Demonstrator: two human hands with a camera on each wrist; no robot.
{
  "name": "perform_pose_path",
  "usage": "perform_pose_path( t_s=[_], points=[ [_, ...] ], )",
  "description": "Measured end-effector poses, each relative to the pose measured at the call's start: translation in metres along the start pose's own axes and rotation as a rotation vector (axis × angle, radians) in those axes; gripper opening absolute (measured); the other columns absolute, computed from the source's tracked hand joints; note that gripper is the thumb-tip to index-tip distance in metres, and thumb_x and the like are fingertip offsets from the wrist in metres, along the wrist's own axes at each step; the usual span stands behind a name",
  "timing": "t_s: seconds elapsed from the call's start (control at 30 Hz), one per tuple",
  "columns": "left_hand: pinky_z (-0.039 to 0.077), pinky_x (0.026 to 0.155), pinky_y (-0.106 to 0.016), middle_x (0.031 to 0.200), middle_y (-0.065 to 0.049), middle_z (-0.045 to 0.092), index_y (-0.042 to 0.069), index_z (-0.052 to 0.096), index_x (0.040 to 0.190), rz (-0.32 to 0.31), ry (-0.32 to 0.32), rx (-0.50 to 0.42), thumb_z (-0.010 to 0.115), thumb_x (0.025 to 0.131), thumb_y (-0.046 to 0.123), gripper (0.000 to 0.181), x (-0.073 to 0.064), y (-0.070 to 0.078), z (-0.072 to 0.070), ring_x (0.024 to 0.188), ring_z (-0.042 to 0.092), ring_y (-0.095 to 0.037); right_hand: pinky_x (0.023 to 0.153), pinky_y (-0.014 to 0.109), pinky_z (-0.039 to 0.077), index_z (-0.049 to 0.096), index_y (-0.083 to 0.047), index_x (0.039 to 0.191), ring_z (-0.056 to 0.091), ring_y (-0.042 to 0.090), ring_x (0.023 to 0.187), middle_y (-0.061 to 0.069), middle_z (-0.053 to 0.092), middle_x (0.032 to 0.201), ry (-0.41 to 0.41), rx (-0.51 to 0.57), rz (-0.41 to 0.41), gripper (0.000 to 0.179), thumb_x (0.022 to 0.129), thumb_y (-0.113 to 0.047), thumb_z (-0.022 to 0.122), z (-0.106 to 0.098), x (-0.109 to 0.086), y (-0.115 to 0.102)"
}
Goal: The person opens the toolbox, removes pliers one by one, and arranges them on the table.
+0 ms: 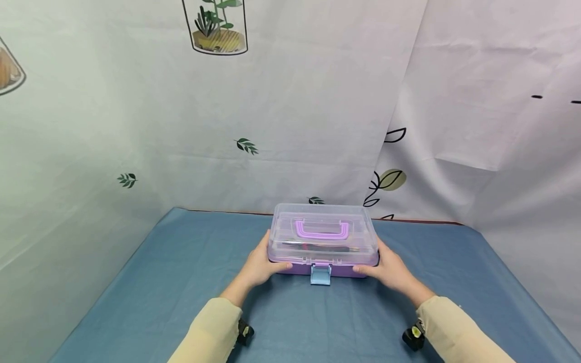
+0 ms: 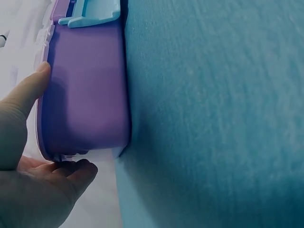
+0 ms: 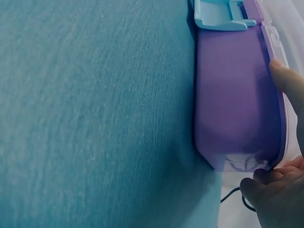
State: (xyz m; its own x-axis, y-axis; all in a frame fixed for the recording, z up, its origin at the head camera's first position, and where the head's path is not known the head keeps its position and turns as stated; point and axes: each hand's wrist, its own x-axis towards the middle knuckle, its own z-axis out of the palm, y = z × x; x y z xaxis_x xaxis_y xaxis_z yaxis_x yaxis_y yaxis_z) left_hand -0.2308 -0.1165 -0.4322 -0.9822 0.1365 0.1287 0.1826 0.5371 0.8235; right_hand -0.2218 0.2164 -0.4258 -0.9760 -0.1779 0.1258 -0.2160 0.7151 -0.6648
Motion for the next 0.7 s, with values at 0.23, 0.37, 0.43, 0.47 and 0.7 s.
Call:
perform_pose_path(
  t_s=[0.23, 0.37, 0.43, 0.47, 0.7],
  points=[
    [0.04, 0.102, -0.051, 0.134, -0.011, 0.054, 0.017, 0.029, 0.148, 0.013, 0.028, -0.013, 0.086, 0.066, 0.033, 0.101, -0.0027, 0.0, 0.0003, 0.121, 0.051, -0.029, 0.091, 0.05, 0.046, 0.027, -0.006, 0.148, 0.057, 0.03, 0.109, 0.019, 0.058, 0.127, 0.033, 0.008, -0.018, 0.103, 0.069, -0.046, 0.081, 0.0018, 0.0001, -0.0008],
    [0.04, 0.102, -0.05, 0.134, -0.009, 0.055, 0.019, 0.03, 0.148, 0.004, 0.033, -0.013, 0.087, 0.065, 0.033, 0.101, -0.003, -0.0008, 0.0003, 0.12, 0.052, -0.027, 0.092, 0.05, 0.045, 0.026, -0.007, 0.149, 0.056, 0.03, 0.109, 0.019, 0.058, 0.127, 0.026, 0.014, -0.014, 0.105, 0.069, -0.047, 0.08, 0.0015, 0.0, -0.0018],
    [0.04, 0.102, -0.051, 0.135, -0.008, 0.055, 0.019, 0.03, 0.148, 0.006, 0.033, -0.011, 0.086, 0.065, 0.034, 0.101, -0.0037, -0.0006, 0.0004, 0.12, 0.052, -0.027, 0.092, 0.05, 0.045, 0.025, -0.007, 0.149, 0.056, 0.03, 0.109, 0.019, 0.057, 0.128, 0.023, 0.009, -0.015, 0.106, 0.068, -0.047, 0.081, 0.0013, -0.0007, -0.002],
    [0.04, 0.103, -0.05, 0.135, -0.007, 0.054, 0.02, 0.031, 0.148, 0.0, 0.032, -0.015, 0.086, 0.065, 0.035, 0.101, -0.0038, -0.0004, 0.0005, 0.12, 0.052, -0.026, 0.092, 0.05, 0.045, 0.024, -0.007, 0.149, 0.056, 0.03, 0.109, 0.02, 0.057, 0.129, 0.021, 0.006, -0.017, 0.107, 0.068, -0.047, 0.081, 0.0012, -0.0011, -0.002],
    [0.043, 0.1, -0.049, 0.133, -0.007, 0.056, 0.02, 0.032, 0.147, 0.019, 0.032, -0.031, 0.086, 0.064, 0.036, 0.1, -0.0065, 0.0017, -0.0015, 0.116, 0.055, -0.025, 0.088, 0.048, 0.048, 0.027, -0.005, 0.148, 0.058, 0.026, 0.102, 0.019, 0.06, 0.124, 0.025, -0.002, -0.03, 0.105, 0.068, -0.045, 0.082, -0.0008, -0.0027, -0.0047]
  ],
)
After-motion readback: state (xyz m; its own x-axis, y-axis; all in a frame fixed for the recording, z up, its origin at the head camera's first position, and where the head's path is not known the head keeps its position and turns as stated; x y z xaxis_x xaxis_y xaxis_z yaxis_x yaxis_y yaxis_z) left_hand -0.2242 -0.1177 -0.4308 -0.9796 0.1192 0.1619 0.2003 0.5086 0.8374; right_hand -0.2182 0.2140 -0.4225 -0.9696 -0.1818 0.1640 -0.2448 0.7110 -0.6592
